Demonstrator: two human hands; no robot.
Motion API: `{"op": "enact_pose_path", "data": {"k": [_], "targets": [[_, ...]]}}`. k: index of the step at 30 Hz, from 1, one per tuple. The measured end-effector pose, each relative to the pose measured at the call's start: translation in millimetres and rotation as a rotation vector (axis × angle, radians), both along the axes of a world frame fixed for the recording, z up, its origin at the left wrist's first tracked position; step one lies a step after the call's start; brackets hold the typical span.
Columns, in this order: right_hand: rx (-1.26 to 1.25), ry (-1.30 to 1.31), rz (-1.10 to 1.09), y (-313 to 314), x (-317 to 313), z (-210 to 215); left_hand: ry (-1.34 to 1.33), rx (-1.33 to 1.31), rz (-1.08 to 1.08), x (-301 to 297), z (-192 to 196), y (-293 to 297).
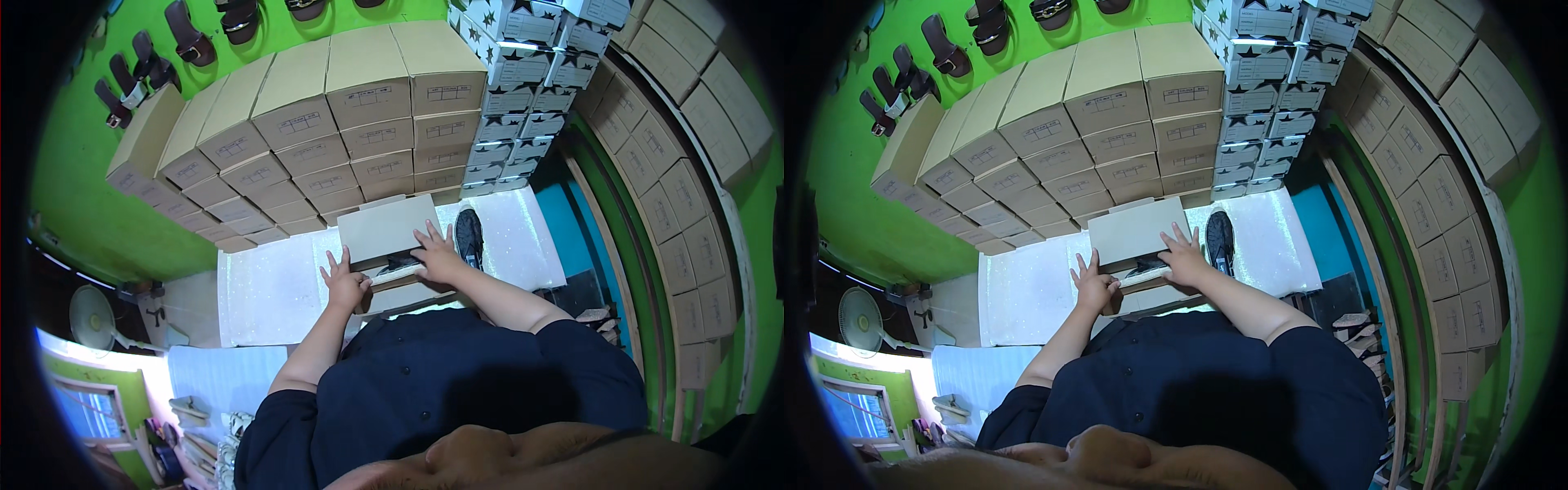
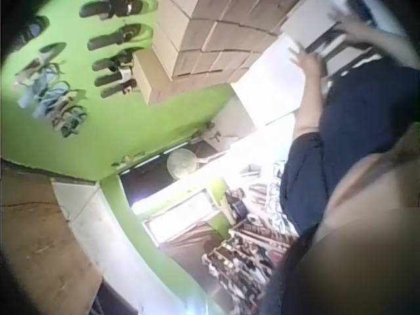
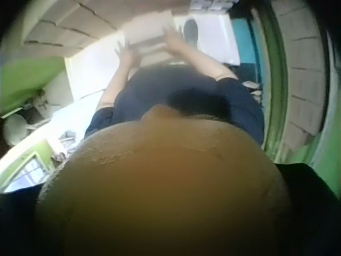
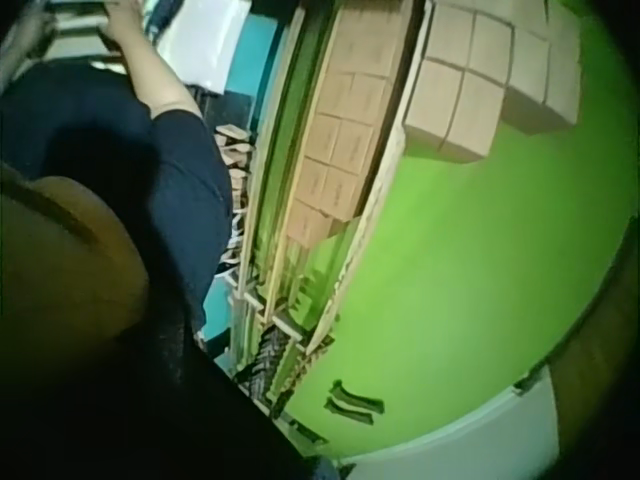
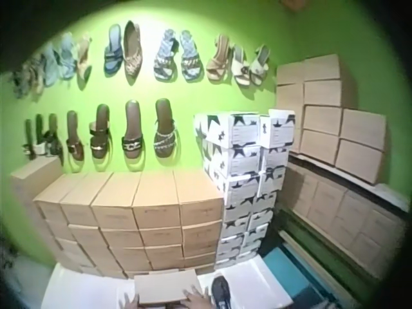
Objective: The person is packaging pairs of shoes into individual shoe boxes and stacking them.
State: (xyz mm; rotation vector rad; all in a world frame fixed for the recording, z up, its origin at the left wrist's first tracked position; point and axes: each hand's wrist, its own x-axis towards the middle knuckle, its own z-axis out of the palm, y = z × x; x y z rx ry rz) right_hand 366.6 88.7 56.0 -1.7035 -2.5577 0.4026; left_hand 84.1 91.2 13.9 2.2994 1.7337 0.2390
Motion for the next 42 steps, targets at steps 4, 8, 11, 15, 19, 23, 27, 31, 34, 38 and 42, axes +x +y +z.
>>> {"op": "enact_pose_path", "data": {"k": [4,8,11,15,19,23,27,31,34,38,42], "targets": [[0.386,0.231,-0.338,-1.8,47.1,-27.8,-0.047,-0.023,0.077,1.2,2.5,-1.2],[0.425,0.398,-0.916,-15.6,95.7,-63.8,-0.023,-0.028,0.092,3.0,2.3,-0.4],[0.100,0.138,-1.060,-38.9,94.1,-72.9,-0.061,0.047,0.104,3.3,-0.7,-3.9],[-0.228,-0.011,-1.000,-52.9,72.6,-53.7,-0.039,0.092,0.047,6.9,4.0,-5.4],[-0.253,-0.076,-0.987,-48.7,73.1,-71.4,0.011,0.046,0.070,7.8,5.5,-4.5],[-0.120,-0.025,-1.046,-40.9,83.5,-78.8,0.018,-0.001,0.100,6.9,5.0,-3.6],[-0.078,0.145,-1.051,-41.8,103.3,-72.5,-0.007,-0.013,0.101,6.7,3.6,-3.0],[0.079,0.273,-1.051,-39.7,128.8,-44.2,-0.025,-0.020,0.102,5.6,0.9,-2.3],[0.259,0.331,-0.912,-43.5,137.5,0.2,-0.033,-0.035,0.114,3.0,-1.5,-2.5],[0.341,0.362,-0.605,-45.9,149.4,47.7,-0.049,-0.056,0.119,3.6,2.0,-1.1],[0.213,0.213,-0.263,-43.5,112.4,78.1,-0.083,-0.052,0.137,3.1,1.2,-1.9]]}}
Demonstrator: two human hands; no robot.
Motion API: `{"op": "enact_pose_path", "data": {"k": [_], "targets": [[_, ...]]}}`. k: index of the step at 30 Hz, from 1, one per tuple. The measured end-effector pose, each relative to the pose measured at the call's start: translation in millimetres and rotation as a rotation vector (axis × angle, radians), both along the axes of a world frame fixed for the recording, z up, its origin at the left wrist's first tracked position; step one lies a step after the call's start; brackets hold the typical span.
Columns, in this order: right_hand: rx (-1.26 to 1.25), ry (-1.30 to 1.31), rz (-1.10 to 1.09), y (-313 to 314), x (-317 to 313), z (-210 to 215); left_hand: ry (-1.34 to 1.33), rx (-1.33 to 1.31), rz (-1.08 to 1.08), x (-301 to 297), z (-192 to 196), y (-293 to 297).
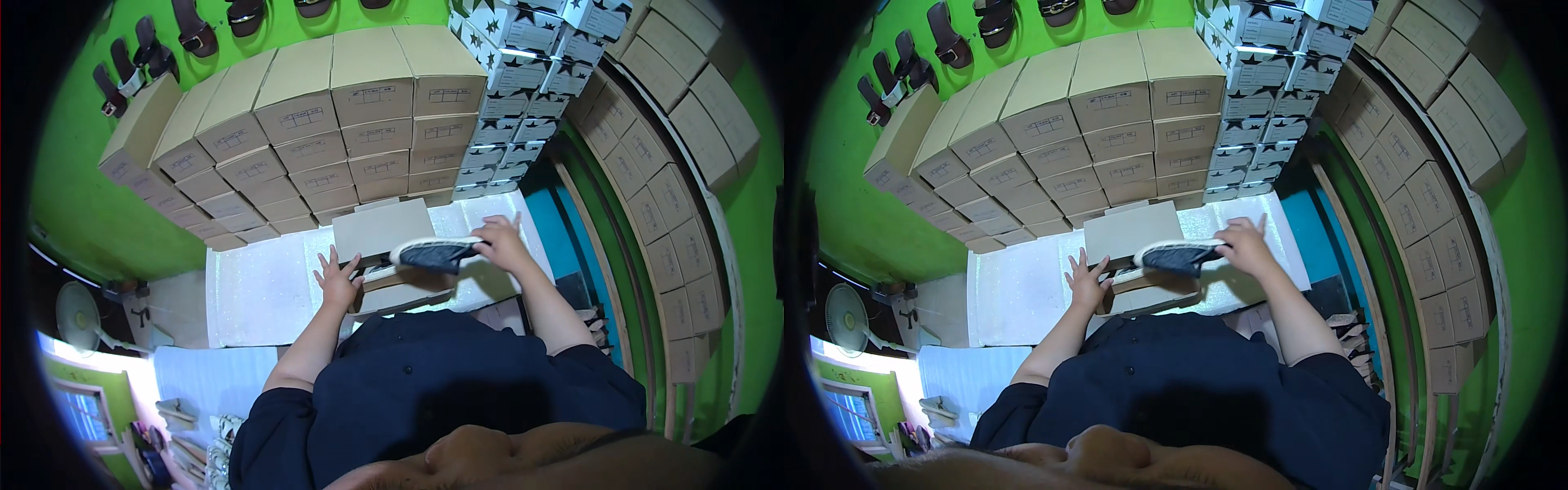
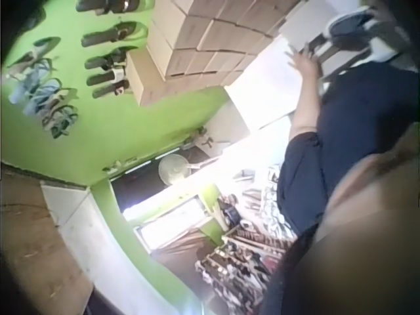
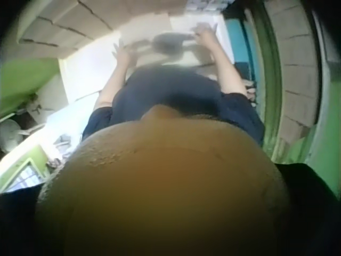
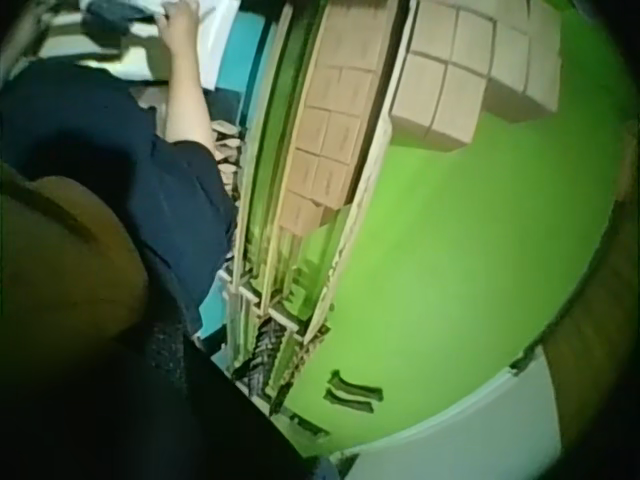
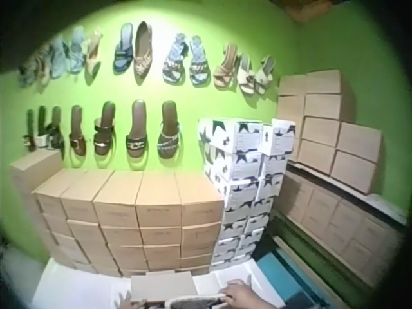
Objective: The person is packaging pairs of shoes into individual shoe boxes and stacking them.
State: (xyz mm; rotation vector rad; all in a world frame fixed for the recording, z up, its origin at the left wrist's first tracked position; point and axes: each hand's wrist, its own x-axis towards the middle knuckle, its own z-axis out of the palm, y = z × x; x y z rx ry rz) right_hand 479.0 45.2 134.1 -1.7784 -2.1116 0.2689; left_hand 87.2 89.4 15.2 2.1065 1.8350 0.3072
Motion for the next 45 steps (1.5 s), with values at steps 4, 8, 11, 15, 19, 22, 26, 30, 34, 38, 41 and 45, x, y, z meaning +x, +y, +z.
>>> {"op": "enact_pose_path", "data": {"k": [4,8,11,15,19,22,26,30,34,38,41,45], "targets": [[-0.067,-0.046,0.165,6.4,-52.4,-21.0,-0.017,-0.017,0.009,0.9,-0.4,0.9],[-0.145,-0.068,0.253,17.6,-90.6,-59.0,-0.013,-0.022,-0.006,1.2,-0.3,1.1],[-0.161,-0.068,0.286,18.0,-104.5,-87.2,-0.025,-0.034,-0.002,1.6,-0.6,0.7],[-0.117,-0.043,0.244,10.1,-112.4,-114.1,-0.030,-0.047,-0.004,0.2,0.3,1.6],[0.075,0.019,0.197,6.9,-116.4,-123.7,-0.025,-0.042,0.006,-0.5,-1.9,2.8],[0.124,-0.027,0.216,11.5,-114.0,-134.9,-0.014,-0.052,-0.001,0.0,-0.3,3.3],[0.103,-0.080,0.283,12.7,-112.4,-146.2,-0.015,-0.045,-0.002,-1.1,-1.7,1.2],[0.129,-0.093,0.300,9.9,-108.2,-142.8,0.086,0.002,-0.116,2.2,10.9,-0.4],[0.096,-0.037,0.316,2.7,-104.3,-129.9,0.203,0.004,-0.251,15.0,43.0,-14.1],[0.140,0.038,0.377,-0.1,-101.8,-128.1,0.188,0.020,-0.300,31.0,43.8,-22.4],[0.151,0.032,0.396,-2.2,-101.7,-129.7,0.214,0.033,-0.297,38.4,29.5,-23.8],[0.117,-0.016,0.414,-6.1,-97.4,-131.1,0.243,-0.017,-0.196,43.9,23.8,-26.6]]}}
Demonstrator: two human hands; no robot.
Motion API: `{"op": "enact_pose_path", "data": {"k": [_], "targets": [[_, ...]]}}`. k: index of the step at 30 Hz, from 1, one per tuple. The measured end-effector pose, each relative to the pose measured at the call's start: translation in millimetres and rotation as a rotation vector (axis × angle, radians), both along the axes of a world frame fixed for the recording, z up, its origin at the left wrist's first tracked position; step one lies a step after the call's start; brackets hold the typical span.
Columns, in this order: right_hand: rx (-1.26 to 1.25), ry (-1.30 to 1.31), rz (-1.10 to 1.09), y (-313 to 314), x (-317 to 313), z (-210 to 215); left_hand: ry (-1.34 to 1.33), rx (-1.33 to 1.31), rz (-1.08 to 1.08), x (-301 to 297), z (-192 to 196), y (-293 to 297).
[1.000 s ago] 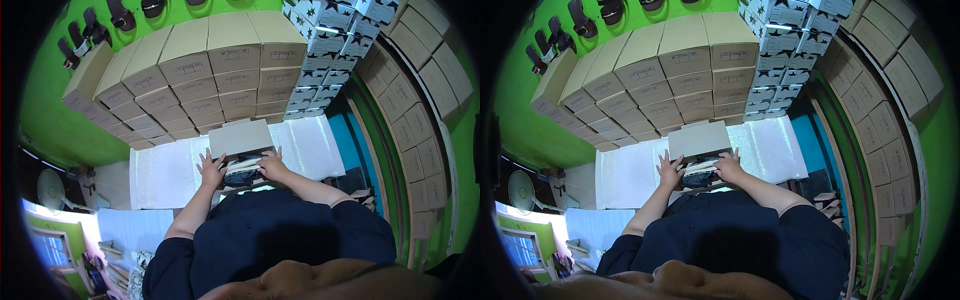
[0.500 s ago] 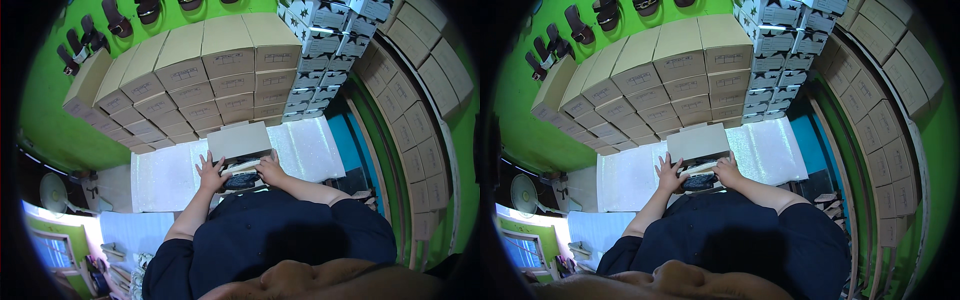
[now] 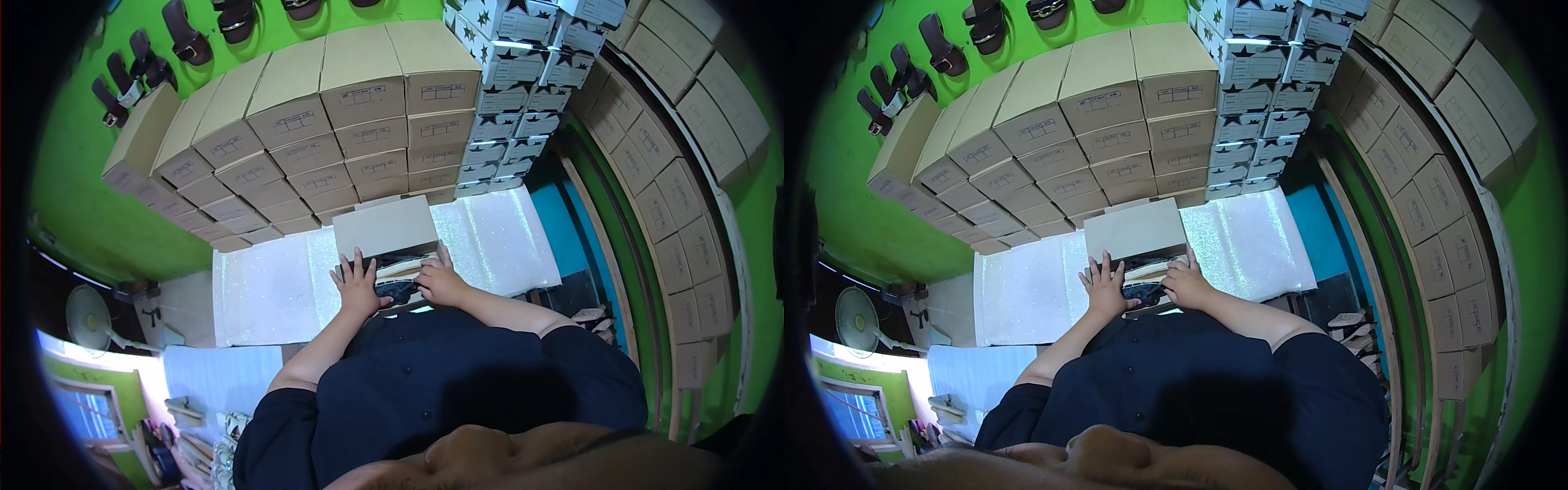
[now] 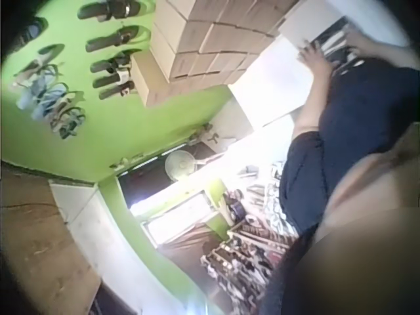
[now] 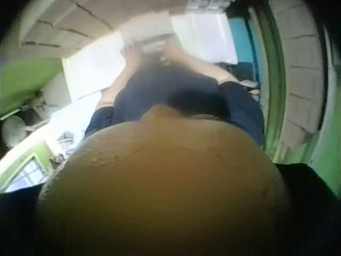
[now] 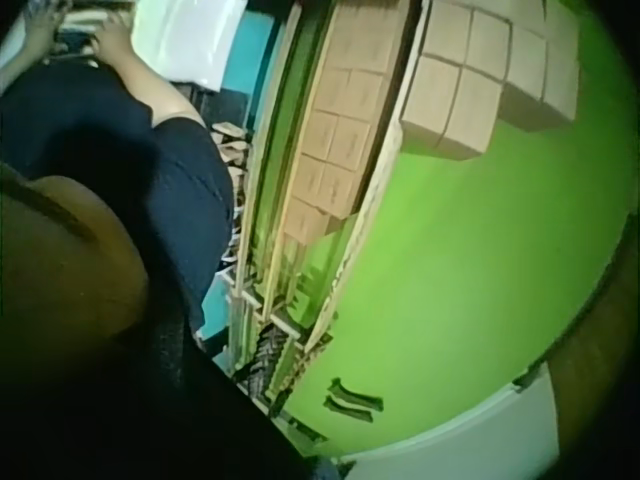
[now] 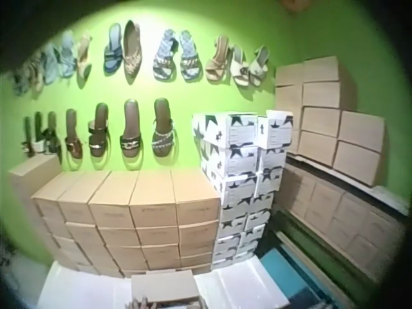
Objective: The person is packaging pairs of shoes into individual shoe boxes and stacking them.
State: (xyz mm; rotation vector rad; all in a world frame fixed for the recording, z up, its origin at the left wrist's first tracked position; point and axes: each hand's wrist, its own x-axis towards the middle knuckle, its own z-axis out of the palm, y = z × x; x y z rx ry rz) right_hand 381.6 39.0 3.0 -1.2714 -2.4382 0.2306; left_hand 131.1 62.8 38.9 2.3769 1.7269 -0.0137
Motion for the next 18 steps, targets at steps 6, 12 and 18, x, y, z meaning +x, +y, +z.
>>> {"op": "enact_pose_path", "data": {"k": [6,12,18], "targets": [[-0.037,0.002,-0.094,3.1,15.4,2.8,0.031,-0.021,0.055,1.8,4.0,-4.1],[-0.074,0.137,-0.330,-0.8,45.9,6.3,0.007,-0.019,-0.096,-13.1,17.7,-4.0],[-0.324,-0.043,-0.167,-21.5,67.8,5.1,-0.057,0.050,0.100,-61.7,-12.9,-12.7]]}}
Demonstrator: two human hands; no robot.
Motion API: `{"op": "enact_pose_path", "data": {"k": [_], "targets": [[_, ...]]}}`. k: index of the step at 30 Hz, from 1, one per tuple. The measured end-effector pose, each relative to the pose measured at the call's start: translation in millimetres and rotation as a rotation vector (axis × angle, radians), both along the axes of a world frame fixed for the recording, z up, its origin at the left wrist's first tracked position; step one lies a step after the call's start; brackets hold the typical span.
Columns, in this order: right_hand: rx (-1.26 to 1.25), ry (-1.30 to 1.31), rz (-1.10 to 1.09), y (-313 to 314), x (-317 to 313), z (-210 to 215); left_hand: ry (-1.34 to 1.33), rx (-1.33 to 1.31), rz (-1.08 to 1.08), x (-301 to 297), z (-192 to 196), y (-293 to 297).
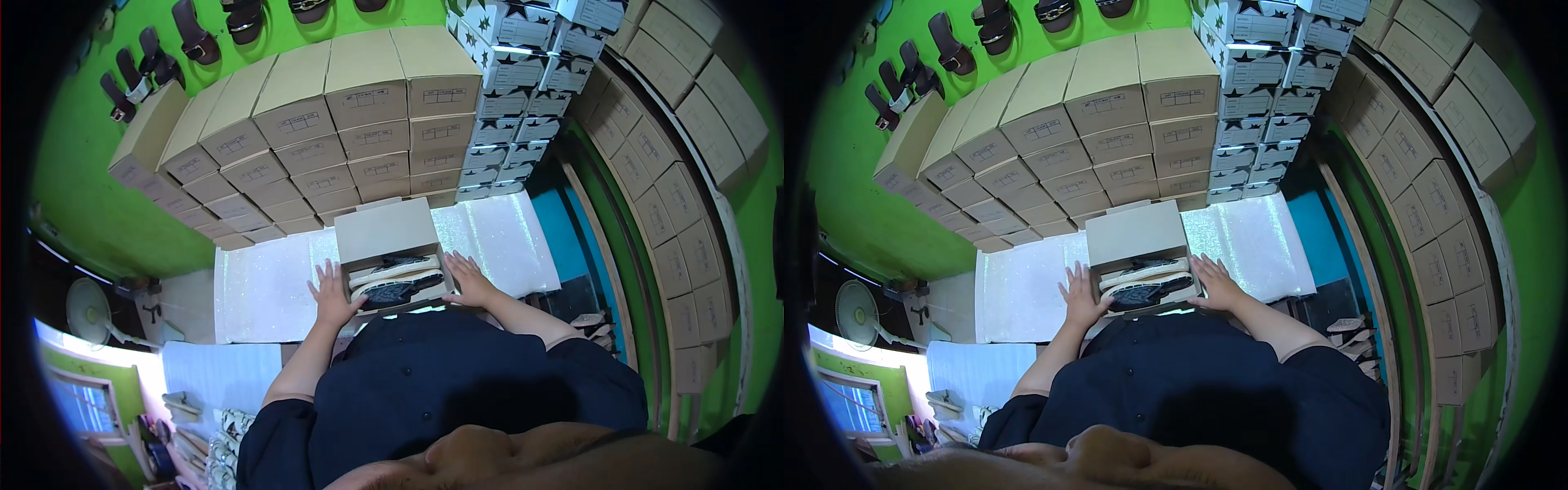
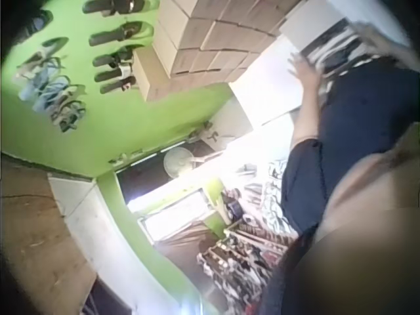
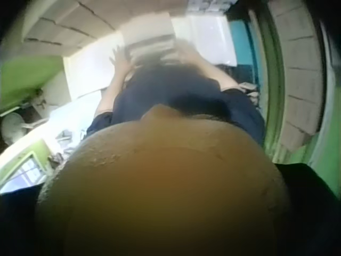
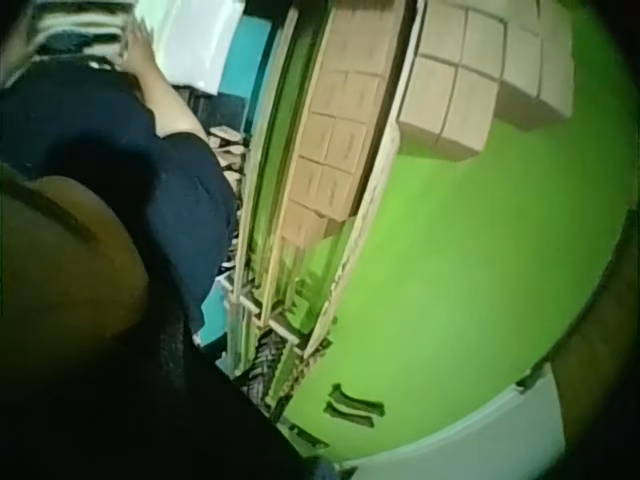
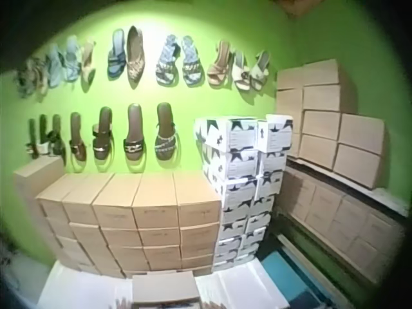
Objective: The person is packaging pairs of shoes into individual shoe boxes and stacking them.
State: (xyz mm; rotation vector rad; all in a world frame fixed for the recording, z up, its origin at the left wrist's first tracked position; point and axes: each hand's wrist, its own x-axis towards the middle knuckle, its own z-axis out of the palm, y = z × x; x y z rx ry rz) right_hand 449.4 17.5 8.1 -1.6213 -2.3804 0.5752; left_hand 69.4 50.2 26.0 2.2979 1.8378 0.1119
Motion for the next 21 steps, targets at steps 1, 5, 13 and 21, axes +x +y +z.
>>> {"op": "enact_pose_path", "data": {"k": [1,5,13,21], "targets": [[-0.065,-0.042,0.047,-0.9,-1.0,1.1,-0.118,0.011,0.048,-14.6,-20.7,-2.8],[-0.052,-0.048,0.062,0.9,-2.3,-2.1,-0.231,-0.061,-0.090,-32.5,-29.6,-18.3],[-0.016,-0.061,0.075,7.6,-10.9,-13.6,-0.153,-0.061,-0.185,-16.5,-28.9,-21.0],[-0.099,0.087,-0.016,17.9,-13.6,-21.4,-0.206,-0.020,-0.109,-7.2,-35.4,-13.6]]}}
